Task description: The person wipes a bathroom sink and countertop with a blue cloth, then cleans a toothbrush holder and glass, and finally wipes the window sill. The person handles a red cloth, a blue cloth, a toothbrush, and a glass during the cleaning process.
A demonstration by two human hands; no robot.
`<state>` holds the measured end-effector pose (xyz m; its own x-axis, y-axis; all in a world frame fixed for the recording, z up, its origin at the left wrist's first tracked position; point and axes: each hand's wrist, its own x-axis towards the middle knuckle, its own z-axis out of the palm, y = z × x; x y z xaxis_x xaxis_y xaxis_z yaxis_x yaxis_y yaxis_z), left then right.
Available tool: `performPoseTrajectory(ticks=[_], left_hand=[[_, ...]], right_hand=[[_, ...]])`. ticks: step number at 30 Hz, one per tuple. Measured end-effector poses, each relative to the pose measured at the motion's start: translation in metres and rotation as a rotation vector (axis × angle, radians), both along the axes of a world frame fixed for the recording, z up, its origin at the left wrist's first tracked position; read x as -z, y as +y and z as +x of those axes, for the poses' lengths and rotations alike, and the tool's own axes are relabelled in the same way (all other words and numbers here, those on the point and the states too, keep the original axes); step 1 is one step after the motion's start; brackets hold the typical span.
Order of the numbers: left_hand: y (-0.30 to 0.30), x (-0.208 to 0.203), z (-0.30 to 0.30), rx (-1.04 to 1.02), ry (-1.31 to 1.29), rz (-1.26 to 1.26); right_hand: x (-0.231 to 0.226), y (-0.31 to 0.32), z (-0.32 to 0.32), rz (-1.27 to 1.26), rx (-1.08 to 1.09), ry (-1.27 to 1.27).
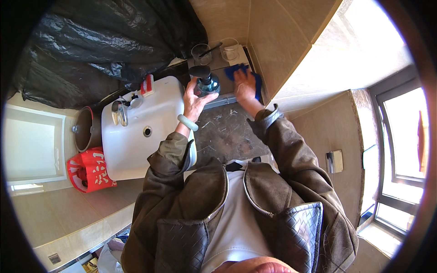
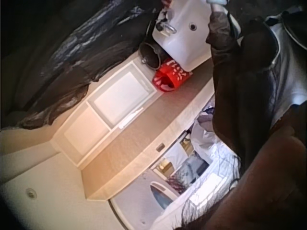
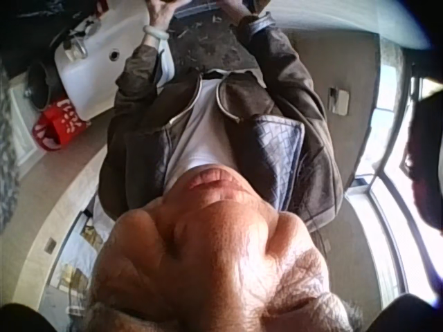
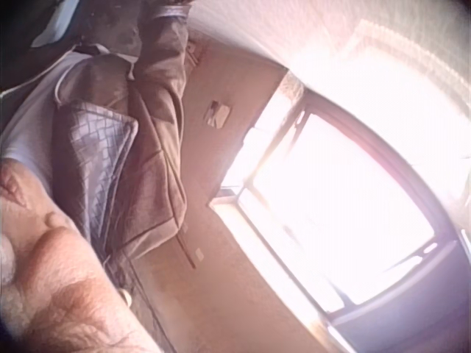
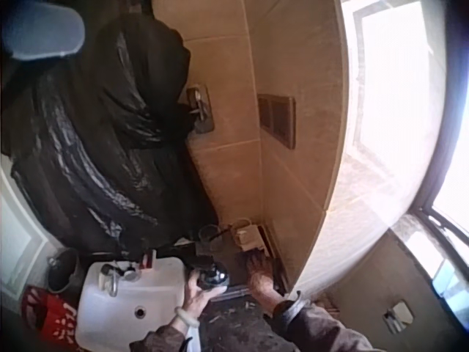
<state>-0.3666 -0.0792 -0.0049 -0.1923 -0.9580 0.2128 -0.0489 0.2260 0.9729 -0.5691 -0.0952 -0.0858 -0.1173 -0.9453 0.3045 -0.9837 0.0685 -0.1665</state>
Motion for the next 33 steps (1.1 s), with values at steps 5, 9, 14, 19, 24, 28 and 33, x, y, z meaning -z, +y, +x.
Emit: performPoseTrajectory(ticks=[5,9,14,19,24,28,33], left_hand=[[-0.028,0.000,-0.019,0.076,0.001,0.003],[-0.049,0.000,-0.063,0.206,-0.107,-0.079],[-0.078,0.038,-0.108,0.324,-0.189,-0.044],[-0.088,0.049,-0.122,0.373,-0.066,0.118],[-0.072,0.030,-0.100,0.327,-0.304,0.083],[-0.061,0.029,-0.059,0.181,-0.209,0.173],[-0.056,0.014,-0.027,-0.087,-0.379,0.006]], right_hand=[[-0.011,0.052,0.042,-0.059,-0.355,-0.121],[-0.004,0.063,0.047,-0.031,-0.362,-0.084],[-0.015,0.066,0.044,0.123,-0.399,-0.025],[-0.014,0.065,0.043,0.002,-0.404,-0.117],[-0.020,0.051,0.048,0.190,-0.340,-0.105],[-0.021,0.029,0.062,0.209,-0.267,-0.112],[-0.015,-0.014,0.072,0.099,-0.339,-0.143]])
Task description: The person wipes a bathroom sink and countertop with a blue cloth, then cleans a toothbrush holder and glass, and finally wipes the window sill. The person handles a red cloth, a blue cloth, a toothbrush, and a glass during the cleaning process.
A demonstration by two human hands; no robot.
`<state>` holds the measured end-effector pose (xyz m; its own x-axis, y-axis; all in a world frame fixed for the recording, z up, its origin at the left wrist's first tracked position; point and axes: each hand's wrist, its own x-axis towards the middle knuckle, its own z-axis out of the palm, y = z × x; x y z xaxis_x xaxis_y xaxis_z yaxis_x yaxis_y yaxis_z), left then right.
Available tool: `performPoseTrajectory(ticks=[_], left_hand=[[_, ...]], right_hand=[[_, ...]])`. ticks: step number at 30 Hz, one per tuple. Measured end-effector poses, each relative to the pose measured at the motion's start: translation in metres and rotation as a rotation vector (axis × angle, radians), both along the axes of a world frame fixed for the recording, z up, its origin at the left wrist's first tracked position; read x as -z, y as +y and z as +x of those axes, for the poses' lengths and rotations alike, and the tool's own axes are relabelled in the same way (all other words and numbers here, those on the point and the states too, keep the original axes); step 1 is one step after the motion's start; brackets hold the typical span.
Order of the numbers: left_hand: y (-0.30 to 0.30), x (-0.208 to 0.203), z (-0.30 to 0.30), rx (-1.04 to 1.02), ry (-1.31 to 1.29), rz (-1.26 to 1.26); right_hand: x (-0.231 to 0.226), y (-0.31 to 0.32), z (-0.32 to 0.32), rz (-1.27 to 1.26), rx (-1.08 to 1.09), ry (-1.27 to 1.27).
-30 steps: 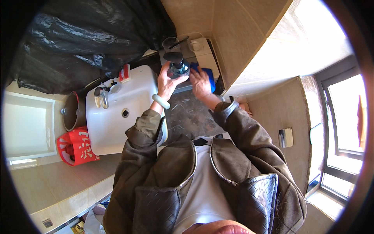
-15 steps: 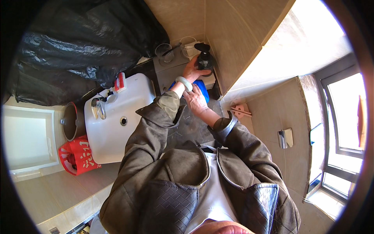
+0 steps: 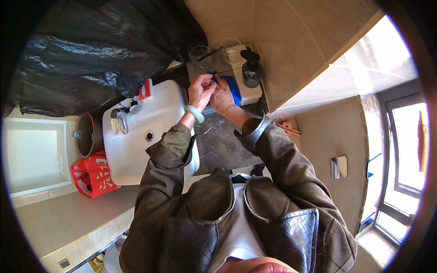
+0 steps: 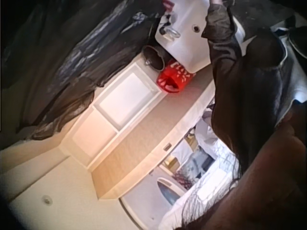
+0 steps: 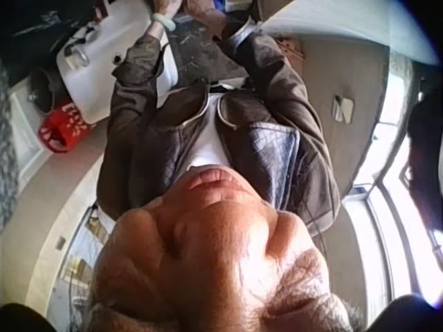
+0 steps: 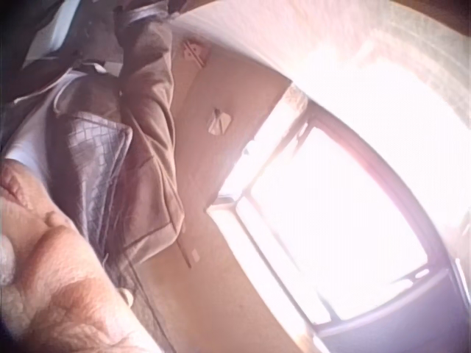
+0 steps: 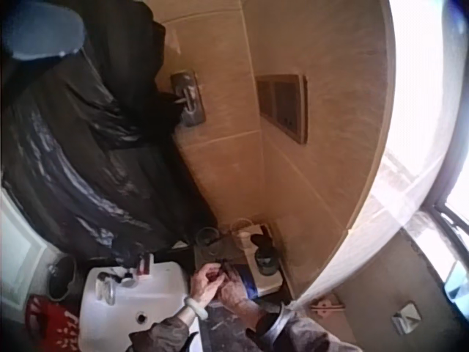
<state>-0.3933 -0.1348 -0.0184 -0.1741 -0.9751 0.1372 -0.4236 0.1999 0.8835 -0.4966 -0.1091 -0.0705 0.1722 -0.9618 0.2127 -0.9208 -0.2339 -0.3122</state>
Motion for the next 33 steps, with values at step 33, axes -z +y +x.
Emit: performPoseTrajectory(ticks=[33], left_hand=[[-0.021,-0.004,0.036,-0.009,0.558,0.064]], right_hand=[[0.006,0.046,-0.033,-0.245,0.065,-0.753]])
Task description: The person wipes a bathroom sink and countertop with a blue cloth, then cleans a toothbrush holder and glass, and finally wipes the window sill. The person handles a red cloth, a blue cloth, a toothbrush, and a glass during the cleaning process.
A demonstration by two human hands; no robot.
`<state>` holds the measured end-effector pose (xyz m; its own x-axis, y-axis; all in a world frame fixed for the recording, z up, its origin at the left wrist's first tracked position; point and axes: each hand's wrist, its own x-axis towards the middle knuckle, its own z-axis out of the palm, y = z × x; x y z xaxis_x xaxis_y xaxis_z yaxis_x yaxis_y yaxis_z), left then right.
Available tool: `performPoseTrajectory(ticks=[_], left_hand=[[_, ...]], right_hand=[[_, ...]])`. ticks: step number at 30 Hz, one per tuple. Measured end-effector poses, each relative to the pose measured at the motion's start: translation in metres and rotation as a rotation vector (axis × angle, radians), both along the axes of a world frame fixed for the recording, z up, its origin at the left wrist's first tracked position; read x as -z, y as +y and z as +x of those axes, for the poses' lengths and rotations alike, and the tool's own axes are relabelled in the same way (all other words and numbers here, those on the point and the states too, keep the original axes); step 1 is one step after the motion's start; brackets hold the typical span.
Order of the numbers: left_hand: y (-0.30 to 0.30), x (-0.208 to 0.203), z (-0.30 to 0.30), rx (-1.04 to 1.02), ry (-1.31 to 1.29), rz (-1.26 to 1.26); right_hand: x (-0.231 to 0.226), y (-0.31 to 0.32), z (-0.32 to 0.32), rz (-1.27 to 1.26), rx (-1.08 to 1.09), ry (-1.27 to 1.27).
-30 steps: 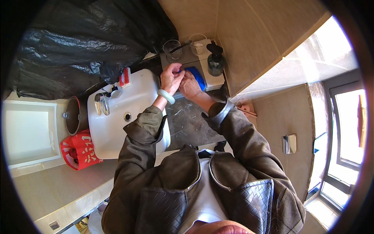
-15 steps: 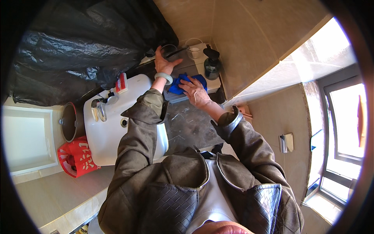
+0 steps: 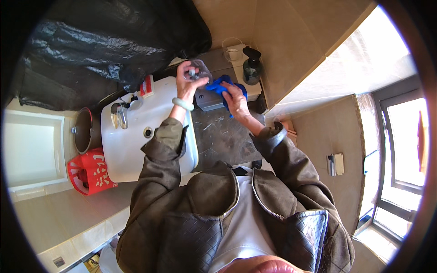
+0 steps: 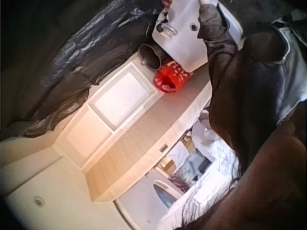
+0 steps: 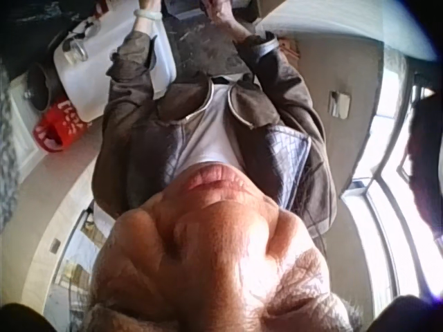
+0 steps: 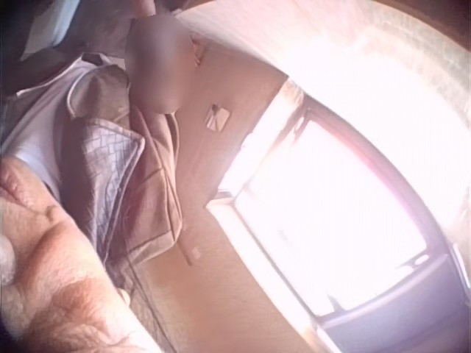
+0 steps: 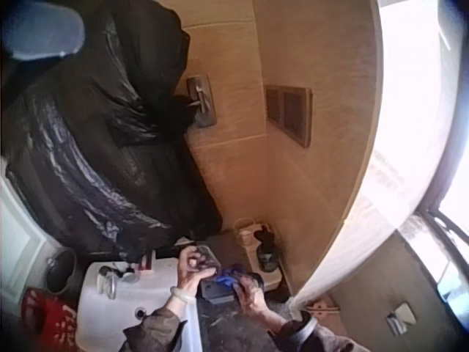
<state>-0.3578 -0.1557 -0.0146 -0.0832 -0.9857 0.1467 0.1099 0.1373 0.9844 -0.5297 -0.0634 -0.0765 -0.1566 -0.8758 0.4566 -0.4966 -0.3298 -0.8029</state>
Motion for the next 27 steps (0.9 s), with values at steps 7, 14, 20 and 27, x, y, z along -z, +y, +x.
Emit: performPoseTrajectory(ticks=[7,14,20,27], left_hand=[[0.102,-0.022,-0.006,0.067,0.136,0.137],[0.153,-0.066,-0.015,0.461,-0.026,0.072],[0.160,-0.075,-0.012,0.603,-0.012,-0.031],[0.163,-0.055,-0.028,0.512,-0.029,-0.066]], right_hand=[[-0.098,0.062,0.033,-0.020,-0.158,-0.167],[-0.108,0.050,-0.016,0.762,-0.461,-1.063],[-0.111,0.082,-0.042,1.112,-0.646,-1.615],[-0.089,0.099,-0.031,0.969,-0.393,-1.684]])
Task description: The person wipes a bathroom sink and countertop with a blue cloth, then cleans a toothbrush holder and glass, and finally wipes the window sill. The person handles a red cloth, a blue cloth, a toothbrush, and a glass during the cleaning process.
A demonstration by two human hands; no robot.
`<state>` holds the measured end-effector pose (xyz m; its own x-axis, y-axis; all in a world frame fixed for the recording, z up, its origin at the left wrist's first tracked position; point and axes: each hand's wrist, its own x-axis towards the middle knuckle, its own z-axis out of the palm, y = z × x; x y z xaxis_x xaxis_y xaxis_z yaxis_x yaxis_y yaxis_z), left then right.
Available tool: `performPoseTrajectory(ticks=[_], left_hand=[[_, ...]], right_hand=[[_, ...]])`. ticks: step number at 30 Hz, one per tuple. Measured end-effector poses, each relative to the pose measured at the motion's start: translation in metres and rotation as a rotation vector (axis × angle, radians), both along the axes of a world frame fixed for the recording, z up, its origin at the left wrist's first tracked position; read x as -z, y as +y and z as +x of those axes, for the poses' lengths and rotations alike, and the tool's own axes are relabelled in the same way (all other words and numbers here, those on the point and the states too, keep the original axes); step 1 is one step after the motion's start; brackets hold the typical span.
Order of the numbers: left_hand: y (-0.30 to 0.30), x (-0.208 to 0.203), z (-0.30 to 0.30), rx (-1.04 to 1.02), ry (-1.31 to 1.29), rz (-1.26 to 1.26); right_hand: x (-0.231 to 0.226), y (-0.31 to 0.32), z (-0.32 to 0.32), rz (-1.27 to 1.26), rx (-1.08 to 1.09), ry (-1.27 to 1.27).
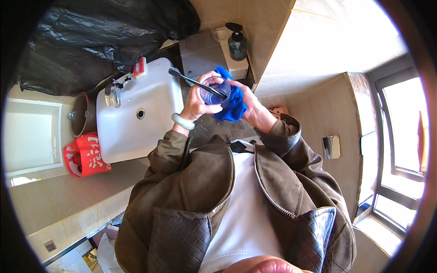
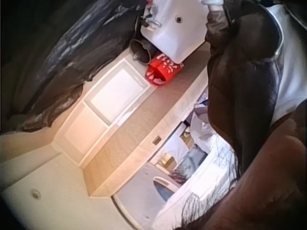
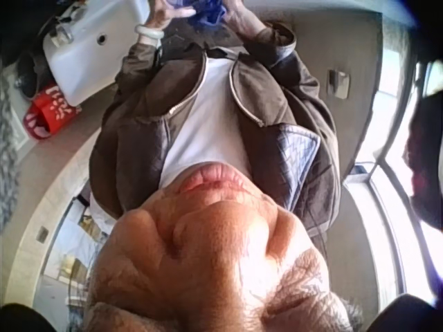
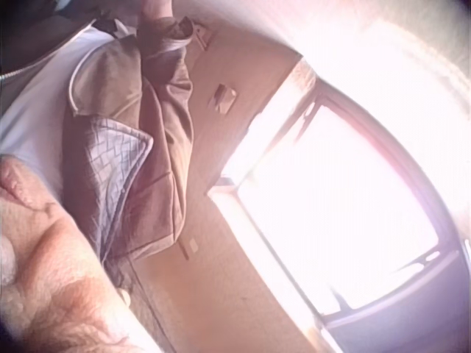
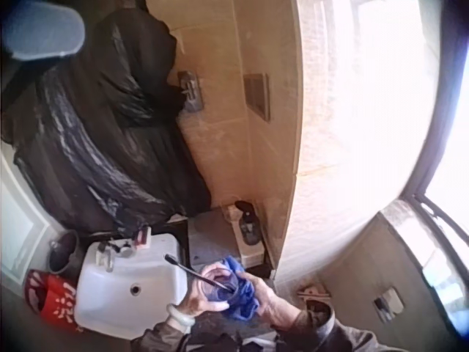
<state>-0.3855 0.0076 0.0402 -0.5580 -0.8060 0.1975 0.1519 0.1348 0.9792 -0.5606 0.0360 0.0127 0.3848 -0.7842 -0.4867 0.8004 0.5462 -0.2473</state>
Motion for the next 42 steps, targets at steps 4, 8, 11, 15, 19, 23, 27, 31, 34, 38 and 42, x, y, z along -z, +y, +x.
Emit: performPoseTrajectory(ticks=[4,8,11,15,19,23,27,31,34,38,42], left_hand=[[0.010,0.014,-0.014,-0.034,-0.001,0.039],[0.016,0.010,-0.015,-0.024,0.074,0.169],[0.014,0.011,-0.011,-0.004,0.003,0.182],[0.017,0.023,-0.002,-0.024,-0.168,0.094],[0.023,0.008,-0.007,0.035,-0.171,0.048],[0.024,0.006,-0.009,0.118,-0.128,0.058],[0.028,-0.002,-0.005,0.205,-0.181,0.143],[0.023,0.004,0.003,0.384,-0.124,0.350],[0.020,0.007,0.003,0.294,-0.091,0.300],[0.011,0.014,-0.008,-0.051,-0.268,-0.224],[0.025,0.002,-0.021,-0.184,-0.116,-0.035]], right_hand=[[0.005,0.014,0.000,0.000,0.168,0.402],[-0.004,0.029,-0.013,-0.268,0.186,0.733],[-0.028,0.032,-0.018,-0.616,0.164,1.164],[-0.069,0.029,-0.023,-1.449,-0.073,1.743],[-0.065,0.019,-0.024,-1.199,-0.342,1.846],[-0.070,0.016,-0.027,-1.186,-0.513,2.000],[-0.086,0.018,-0.024,-1.575,-0.585,2.020],[-0.087,0.023,-0.012,-1.937,-0.564,2.052],[-0.078,0.027,-0.007,-1.551,-0.432,2.193],[-0.051,0.017,-0.010,-1.068,-0.215,2.159],[-0.034,0.008,-0.017,-0.658,-0.083,1.814]])
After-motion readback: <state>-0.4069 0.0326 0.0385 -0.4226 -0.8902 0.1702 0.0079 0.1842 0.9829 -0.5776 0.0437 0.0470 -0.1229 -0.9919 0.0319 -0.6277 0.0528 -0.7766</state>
